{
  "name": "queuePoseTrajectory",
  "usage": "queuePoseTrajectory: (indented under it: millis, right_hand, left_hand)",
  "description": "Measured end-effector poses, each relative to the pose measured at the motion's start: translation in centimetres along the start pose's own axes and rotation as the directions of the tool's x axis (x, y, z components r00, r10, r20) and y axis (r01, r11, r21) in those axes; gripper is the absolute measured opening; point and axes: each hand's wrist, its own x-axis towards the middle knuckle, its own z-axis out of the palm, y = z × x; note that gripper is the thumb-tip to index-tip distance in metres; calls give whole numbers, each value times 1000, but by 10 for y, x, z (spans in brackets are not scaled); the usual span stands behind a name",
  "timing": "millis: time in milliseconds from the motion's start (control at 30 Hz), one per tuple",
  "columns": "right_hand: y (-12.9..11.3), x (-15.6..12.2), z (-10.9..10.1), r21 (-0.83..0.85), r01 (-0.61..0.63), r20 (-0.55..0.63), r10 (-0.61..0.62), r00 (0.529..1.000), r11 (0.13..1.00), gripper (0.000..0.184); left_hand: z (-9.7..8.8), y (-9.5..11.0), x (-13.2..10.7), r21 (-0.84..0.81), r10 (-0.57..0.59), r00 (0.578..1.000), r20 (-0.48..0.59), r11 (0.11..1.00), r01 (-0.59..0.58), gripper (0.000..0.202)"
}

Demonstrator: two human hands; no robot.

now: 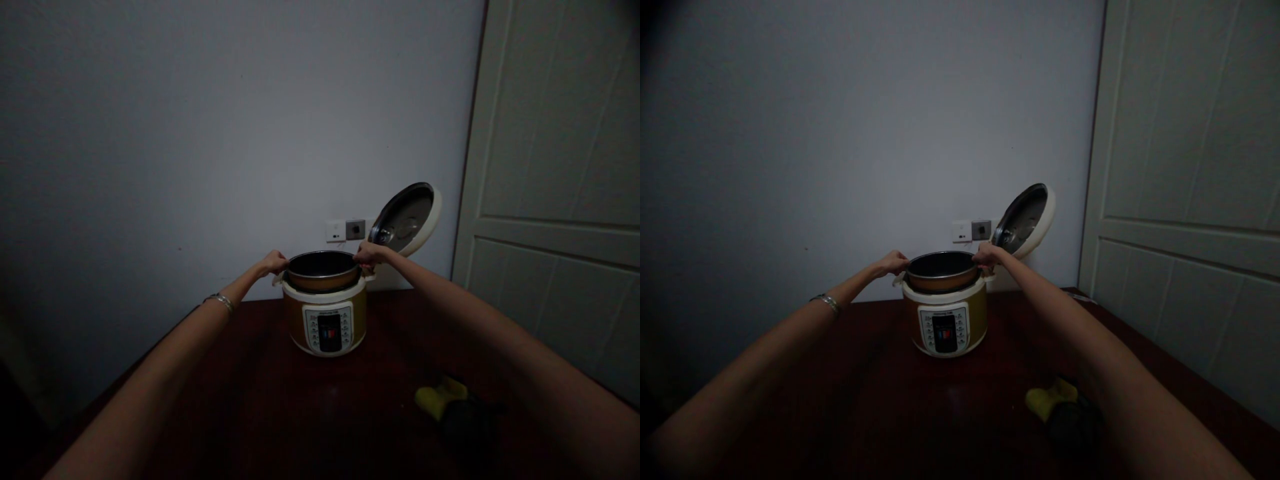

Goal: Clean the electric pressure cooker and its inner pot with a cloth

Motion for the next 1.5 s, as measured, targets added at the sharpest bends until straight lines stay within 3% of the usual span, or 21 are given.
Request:
queuePoseTrajectory:
  millis: [167, 300, 567, 967, 1167, 1333, 1500]
  right_hand:
    - [-1, 1, 7, -75, -33, -30, 31, 999, 997, 18]
    - [-1, 0, 8, -106, 4, -55, -10, 998, 994, 23]
    - [0, -1, 10, -219, 21, -93, -42, 995, 975, 14]
    - [-3, 6, 14, -397, -51, -3, 54, 999, 917, 25]
    - [-14, -4, 16, -434, -65, 7, 75, 997, 898, 32]
    - [-27, -18, 18, -469, -30, -95, -17, 995, 882, 34]
    - [-49, -42, -2, -507, 37, -296, -214, 931, 861, 38]
  left_hand:
    - [5, -8, -2, 22, 12, 1000, 26, 1000, -13, 24]
    - [6, -11, -2, 44, 18, 999, 40, 999, -20, 20]
    - [8, -11, -1, 106, 55, 998, 38, 993, -59, 23]
    - [9, 1, 0, 284, 71, 996, 52, 955, -83, 28]
    - [11, 0, 0, 311, 66, 997, 32, 947, -73, 25]
    - [12, -6, 2, 302, 33, 999, 0, 953, -31, 16]
    - [10, -9, 3, 222, 50, 997, -67, 974, -34, 35]
